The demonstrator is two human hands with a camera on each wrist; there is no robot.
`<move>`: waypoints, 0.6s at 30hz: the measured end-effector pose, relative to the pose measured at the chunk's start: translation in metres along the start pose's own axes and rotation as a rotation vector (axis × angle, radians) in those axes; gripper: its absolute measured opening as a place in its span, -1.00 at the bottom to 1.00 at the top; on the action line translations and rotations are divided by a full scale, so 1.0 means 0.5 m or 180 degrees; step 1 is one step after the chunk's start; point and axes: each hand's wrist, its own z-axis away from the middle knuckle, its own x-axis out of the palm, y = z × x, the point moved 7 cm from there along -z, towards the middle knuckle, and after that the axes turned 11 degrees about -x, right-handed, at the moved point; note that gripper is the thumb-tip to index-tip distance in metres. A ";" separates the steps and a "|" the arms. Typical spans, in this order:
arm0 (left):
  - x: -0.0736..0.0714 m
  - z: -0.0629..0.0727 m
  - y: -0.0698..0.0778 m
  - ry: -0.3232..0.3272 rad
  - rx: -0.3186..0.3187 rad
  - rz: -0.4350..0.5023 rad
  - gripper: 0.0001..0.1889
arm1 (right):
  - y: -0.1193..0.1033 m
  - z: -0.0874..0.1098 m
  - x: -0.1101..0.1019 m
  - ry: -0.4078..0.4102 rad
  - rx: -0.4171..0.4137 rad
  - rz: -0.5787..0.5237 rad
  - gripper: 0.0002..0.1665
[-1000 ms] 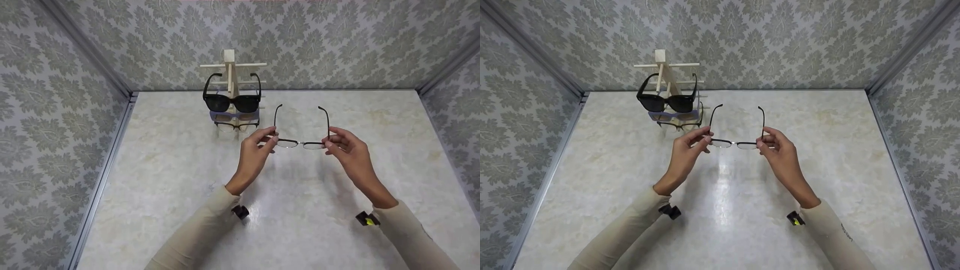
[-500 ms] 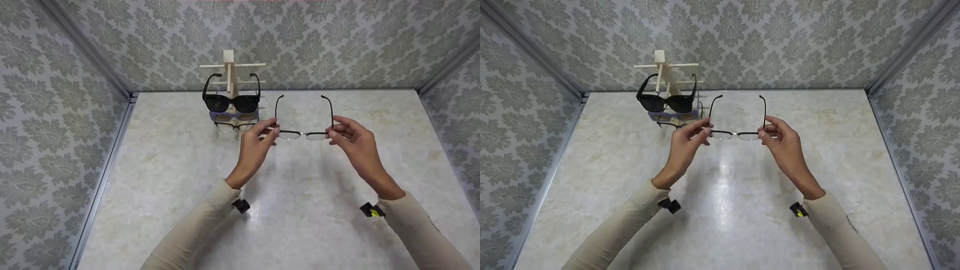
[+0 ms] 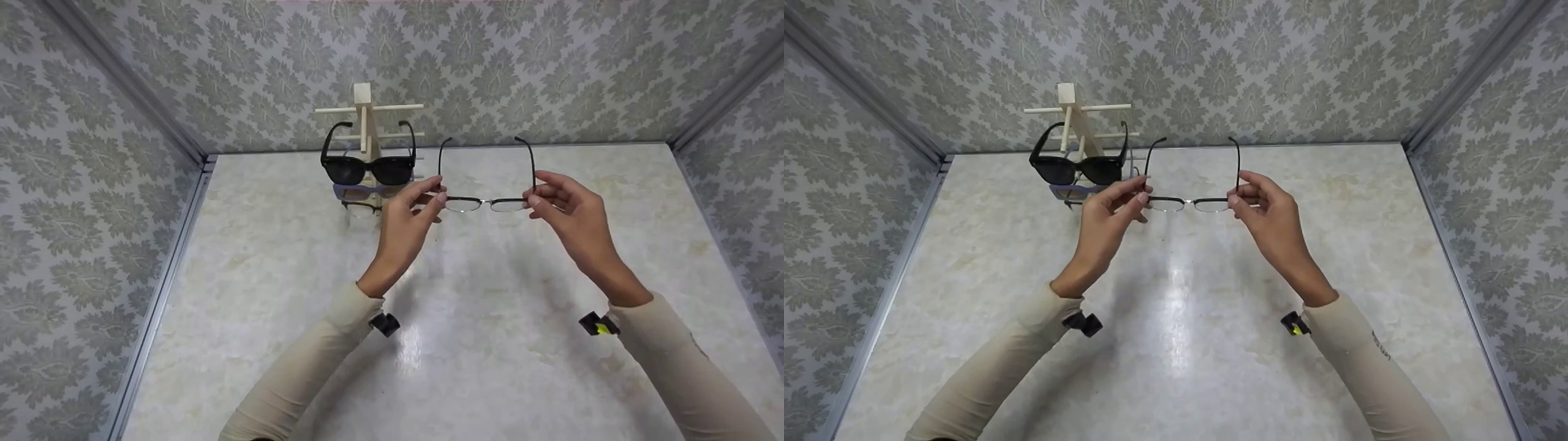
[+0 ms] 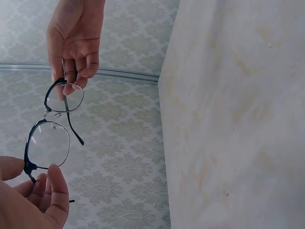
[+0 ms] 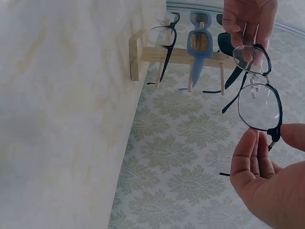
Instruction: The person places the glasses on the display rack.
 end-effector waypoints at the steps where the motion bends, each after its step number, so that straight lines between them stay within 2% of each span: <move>1: -0.001 -0.002 0.003 0.0003 0.0016 -0.0004 -0.63 | -0.002 -0.003 0.000 0.0005 -0.0010 -0.0007 -0.44; 18: -0.034 -0.023 0.064 0.0083 0.0226 0.0045 -0.63 | -0.055 -0.052 0.013 0.0052 -0.0262 0.0081 -0.45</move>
